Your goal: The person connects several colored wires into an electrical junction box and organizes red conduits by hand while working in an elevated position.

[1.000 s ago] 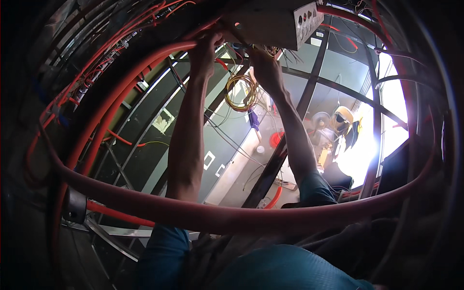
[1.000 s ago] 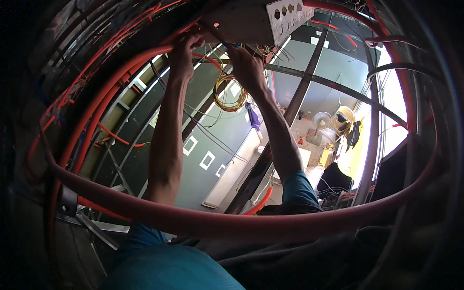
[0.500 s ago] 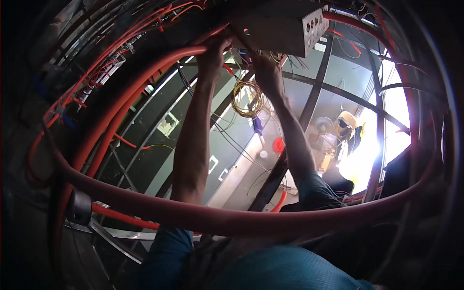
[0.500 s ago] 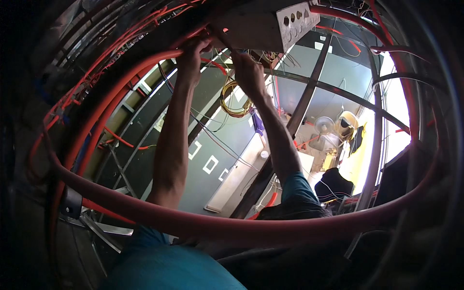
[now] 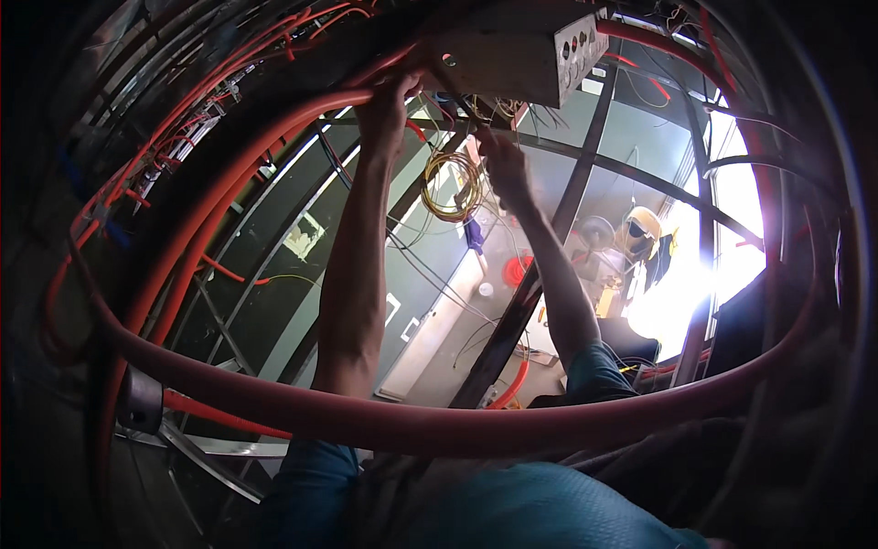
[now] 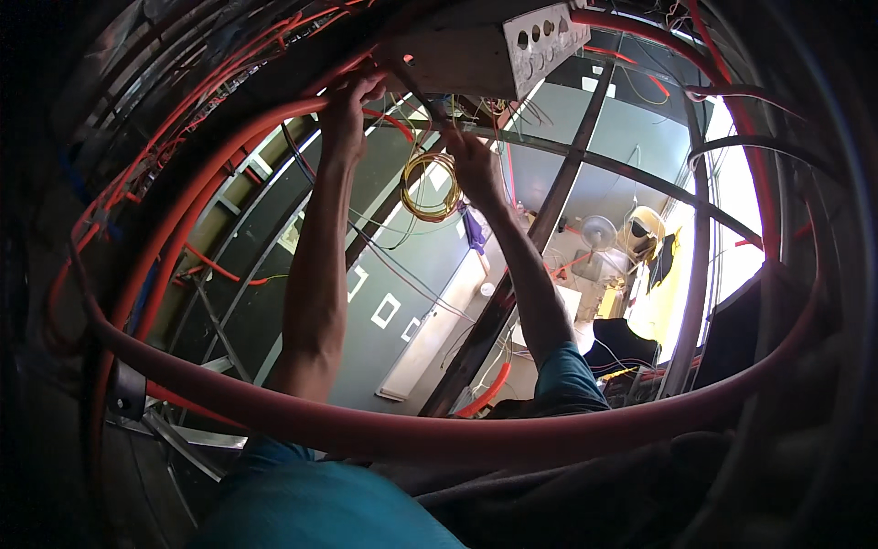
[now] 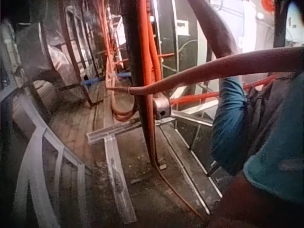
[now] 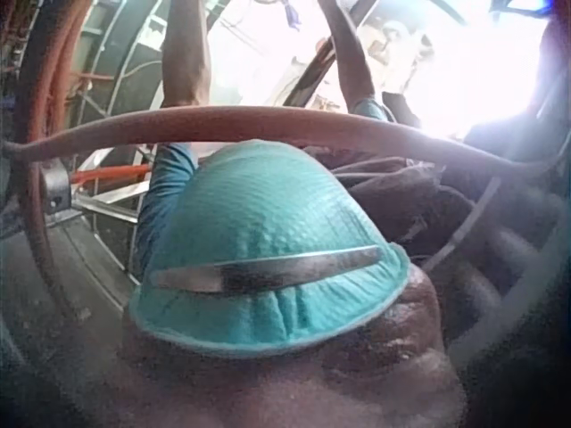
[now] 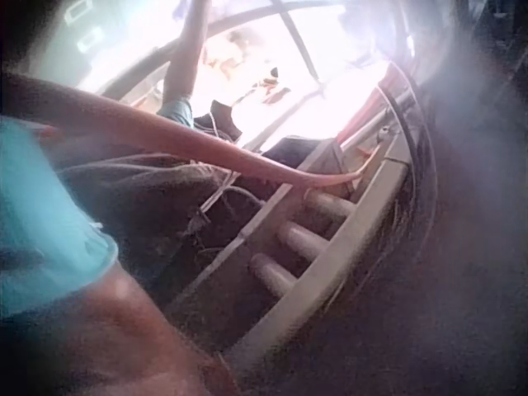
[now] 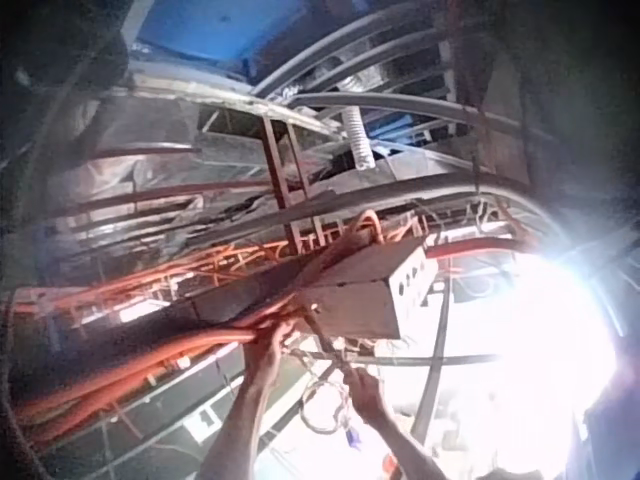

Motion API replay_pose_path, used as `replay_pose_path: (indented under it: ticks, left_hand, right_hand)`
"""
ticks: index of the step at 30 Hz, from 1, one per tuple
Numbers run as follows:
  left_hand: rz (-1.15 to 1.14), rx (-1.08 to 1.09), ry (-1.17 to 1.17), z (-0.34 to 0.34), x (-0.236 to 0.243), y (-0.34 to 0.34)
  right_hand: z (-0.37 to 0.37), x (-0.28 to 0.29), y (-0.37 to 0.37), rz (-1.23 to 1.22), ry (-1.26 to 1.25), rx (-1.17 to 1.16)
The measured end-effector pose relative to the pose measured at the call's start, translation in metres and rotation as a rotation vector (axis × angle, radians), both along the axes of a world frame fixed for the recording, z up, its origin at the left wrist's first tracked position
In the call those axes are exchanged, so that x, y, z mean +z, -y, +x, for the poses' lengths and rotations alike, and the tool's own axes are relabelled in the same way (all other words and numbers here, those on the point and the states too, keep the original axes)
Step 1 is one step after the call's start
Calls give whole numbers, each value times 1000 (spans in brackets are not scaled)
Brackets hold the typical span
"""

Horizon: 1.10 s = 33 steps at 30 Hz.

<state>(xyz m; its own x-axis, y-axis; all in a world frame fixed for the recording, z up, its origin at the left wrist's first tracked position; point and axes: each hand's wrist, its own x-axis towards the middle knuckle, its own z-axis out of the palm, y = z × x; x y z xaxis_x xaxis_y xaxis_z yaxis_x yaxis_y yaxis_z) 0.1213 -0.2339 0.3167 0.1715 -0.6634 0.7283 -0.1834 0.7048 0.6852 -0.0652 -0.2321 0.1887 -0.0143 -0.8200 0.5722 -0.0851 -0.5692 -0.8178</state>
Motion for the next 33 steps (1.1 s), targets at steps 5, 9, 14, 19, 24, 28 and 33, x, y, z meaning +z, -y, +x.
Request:
replay_pose_path:
  ticks: [5,9,14,19,24,28,33]
  left_hand:
    - [28,26,-119,-19,0,-12]
    - [21,31,-83,-26,11,-18]
    - [20,43,-135,-26,11,-18]
    - [45,32,-192,-38,8,-24]
    - [88,166,-8,-29,15,-25]
    - [25,96,-17,-27,15,-27]
    - [-11,64,-56,-27,11,-18]
  right_hand:
    - [23,-12,-32,-55,93,-56]
    - [-19,16,-29,41,-154,-74]
    - [-22,1,15,-199,-133,-121]
    - [-54,-63,-50,-196,-192,-176]
    - [-57,-30,-72,-131,-198,-182]
    - [-36,-25,-37,-126,-345,-200]
    - [-9,10,-2,-35,-149,-143]
